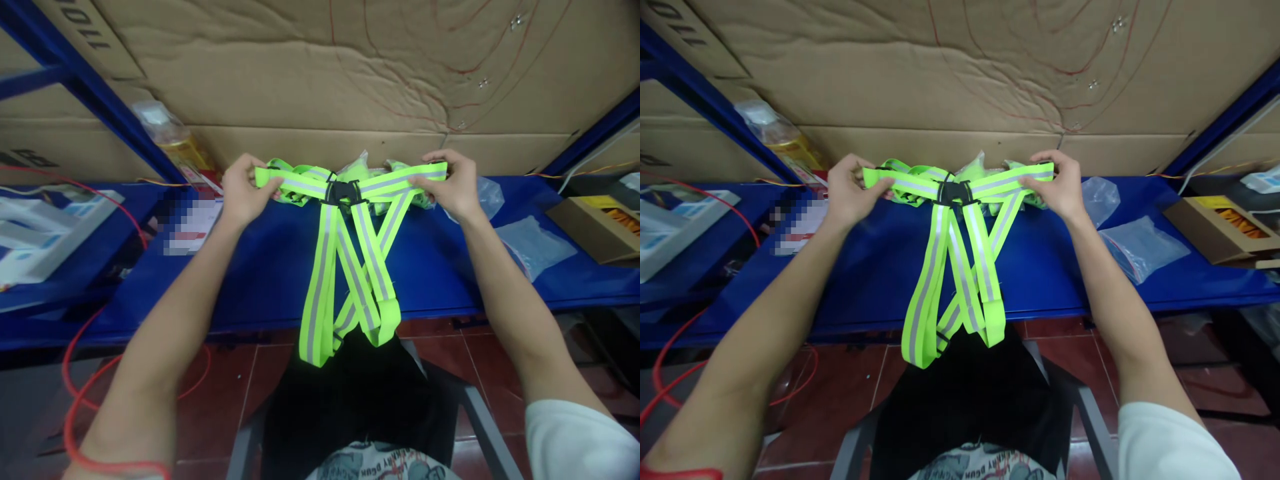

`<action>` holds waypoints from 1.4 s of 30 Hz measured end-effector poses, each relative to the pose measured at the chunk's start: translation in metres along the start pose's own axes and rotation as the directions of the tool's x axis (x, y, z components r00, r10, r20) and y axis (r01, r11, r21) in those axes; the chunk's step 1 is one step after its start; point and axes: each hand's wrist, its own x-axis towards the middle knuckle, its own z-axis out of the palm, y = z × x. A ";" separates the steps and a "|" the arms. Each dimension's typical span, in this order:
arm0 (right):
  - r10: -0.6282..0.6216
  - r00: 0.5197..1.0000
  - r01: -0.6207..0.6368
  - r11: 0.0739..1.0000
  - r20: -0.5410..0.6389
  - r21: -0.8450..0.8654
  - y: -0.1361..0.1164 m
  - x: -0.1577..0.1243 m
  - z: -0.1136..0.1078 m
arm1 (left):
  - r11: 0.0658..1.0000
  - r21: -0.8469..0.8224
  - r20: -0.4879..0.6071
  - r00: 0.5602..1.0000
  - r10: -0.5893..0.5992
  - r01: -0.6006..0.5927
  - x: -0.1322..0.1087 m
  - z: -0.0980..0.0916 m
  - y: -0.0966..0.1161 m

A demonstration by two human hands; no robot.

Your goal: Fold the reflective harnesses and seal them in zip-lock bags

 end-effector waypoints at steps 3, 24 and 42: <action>0.021 0.966 0.047 0.967 -0.259 0.252 0.008 0.008 0.008 | 0.992 -0.124 -0.077 0.997 -0.022 0.012 0.002 0.001 0.006; 0.121 0.990 -0.086 0.930 -0.078 0.357 -0.013 -0.003 0.045 | 0.916 -0.308 0.002 0.963 -0.269 0.257 -0.008 0.014 0.025; 0.032 0.993 -0.017 0.991 -0.113 0.133 -0.009 -0.007 0.062 | 0.908 -0.382 -0.052 0.978 -0.204 0.170 -0.026 0.056 0.042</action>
